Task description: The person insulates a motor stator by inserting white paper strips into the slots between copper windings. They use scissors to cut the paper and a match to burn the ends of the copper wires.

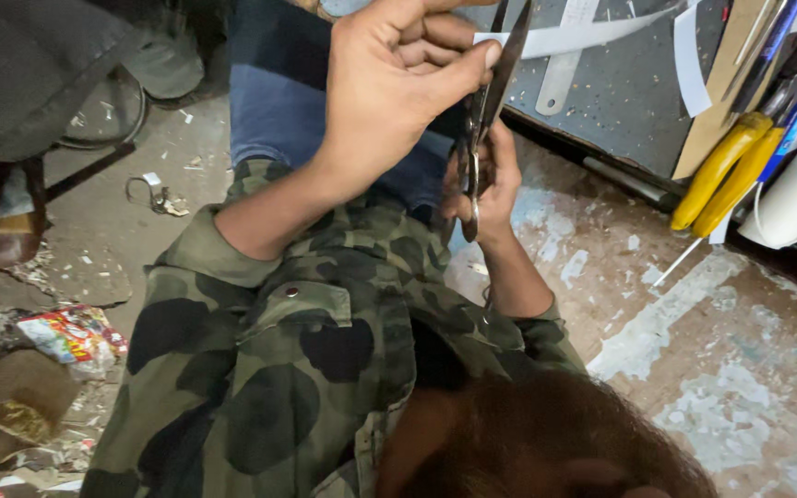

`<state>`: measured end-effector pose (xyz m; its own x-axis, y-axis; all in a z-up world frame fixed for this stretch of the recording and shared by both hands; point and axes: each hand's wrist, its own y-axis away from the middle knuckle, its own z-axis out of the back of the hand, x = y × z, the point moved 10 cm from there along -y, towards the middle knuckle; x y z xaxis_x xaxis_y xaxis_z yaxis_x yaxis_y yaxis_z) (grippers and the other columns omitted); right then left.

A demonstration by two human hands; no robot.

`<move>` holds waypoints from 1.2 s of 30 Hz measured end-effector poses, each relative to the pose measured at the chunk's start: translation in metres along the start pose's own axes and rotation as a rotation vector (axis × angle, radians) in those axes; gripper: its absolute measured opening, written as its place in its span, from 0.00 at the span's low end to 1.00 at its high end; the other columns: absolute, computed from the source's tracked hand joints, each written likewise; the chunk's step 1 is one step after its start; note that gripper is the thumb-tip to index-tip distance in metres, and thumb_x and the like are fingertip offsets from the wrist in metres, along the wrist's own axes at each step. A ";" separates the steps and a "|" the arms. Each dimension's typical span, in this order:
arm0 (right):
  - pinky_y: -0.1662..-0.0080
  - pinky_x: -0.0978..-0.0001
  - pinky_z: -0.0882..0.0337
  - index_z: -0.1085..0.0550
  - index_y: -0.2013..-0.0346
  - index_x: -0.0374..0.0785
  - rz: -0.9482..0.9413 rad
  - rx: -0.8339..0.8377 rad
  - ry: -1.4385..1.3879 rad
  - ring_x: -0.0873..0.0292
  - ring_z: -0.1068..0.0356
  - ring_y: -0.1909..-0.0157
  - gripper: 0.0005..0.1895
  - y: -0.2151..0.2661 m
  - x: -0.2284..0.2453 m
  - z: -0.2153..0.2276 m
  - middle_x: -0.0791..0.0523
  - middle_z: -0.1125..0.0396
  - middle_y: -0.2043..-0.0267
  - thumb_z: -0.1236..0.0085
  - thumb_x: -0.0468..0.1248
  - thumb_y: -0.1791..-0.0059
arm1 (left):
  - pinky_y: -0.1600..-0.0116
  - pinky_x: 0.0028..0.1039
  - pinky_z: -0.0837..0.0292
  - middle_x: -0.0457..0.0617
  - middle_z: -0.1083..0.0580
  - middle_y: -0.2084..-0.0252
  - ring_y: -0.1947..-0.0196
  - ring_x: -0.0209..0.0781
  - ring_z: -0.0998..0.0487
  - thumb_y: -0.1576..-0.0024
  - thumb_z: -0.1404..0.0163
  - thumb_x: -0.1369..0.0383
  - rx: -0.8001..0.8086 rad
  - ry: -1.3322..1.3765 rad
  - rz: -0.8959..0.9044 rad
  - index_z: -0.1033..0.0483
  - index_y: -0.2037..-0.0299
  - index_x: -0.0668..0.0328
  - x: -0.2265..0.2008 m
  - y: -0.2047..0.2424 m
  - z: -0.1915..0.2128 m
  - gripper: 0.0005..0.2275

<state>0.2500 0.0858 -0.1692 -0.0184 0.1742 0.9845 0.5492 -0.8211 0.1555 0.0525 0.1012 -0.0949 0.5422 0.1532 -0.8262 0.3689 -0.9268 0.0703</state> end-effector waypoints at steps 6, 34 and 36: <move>0.68 0.79 0.38 0.46 0.25 0.31 -0.009 -0.014 0.103 0.69 0.35 0.71 0.62 0.006 -0.001 0.008 0.61 0.35 0.68 0.19 0.52 0.61 | 0.53 0.25 0.15 0.55 0.19 0.57 0.59 0.37 0.15 0.36 0.40 0.82 0.009 0.008 -0.034 0.24 0.50 0.74 -0.001 -0.001 -0.001 0.08; 0.68 0.75 0.33 0.45 0.30 0.33 0.049 -0.067 0.065 0.65 0.33 0.70 0.57 0.005 0.004 0.004 0.59 0.35 0.67 0.17 0.51 0.60 | 0.51 0.19 0.15 0.50 0.18 0.57 0.59 0.29 0.17 0.32 0.43 0.84 0.082 -0.087 -0.175 0.25 0.38 0.66 -0.037 0.012 -0.012 0.14; 0.67 0.77 0.34 0.42 0.28 0.33 0.097 -0.075 0.135 0.66 0.33 0.70 0.55 0.009 0.003 0.006 0.58 0.34 0.65 0.18 0.47 0.60 | 0.51 0.19 0.15 0.50 0.18 0.57 0.59 0.28 0.17 0.32 0.43 0.84 0.097 -0.064 -0.160 0.26 0.37 0.66 -0.036 0.011 -0.011 0.15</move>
<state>0.2602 0.0823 -0.1654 -0.0835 0.0220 0.9963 0.4898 -0.8698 0.0602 0.0454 0.0895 -0.0584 0.4320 0.2816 -0.8568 0.3701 -0.9217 -0.1164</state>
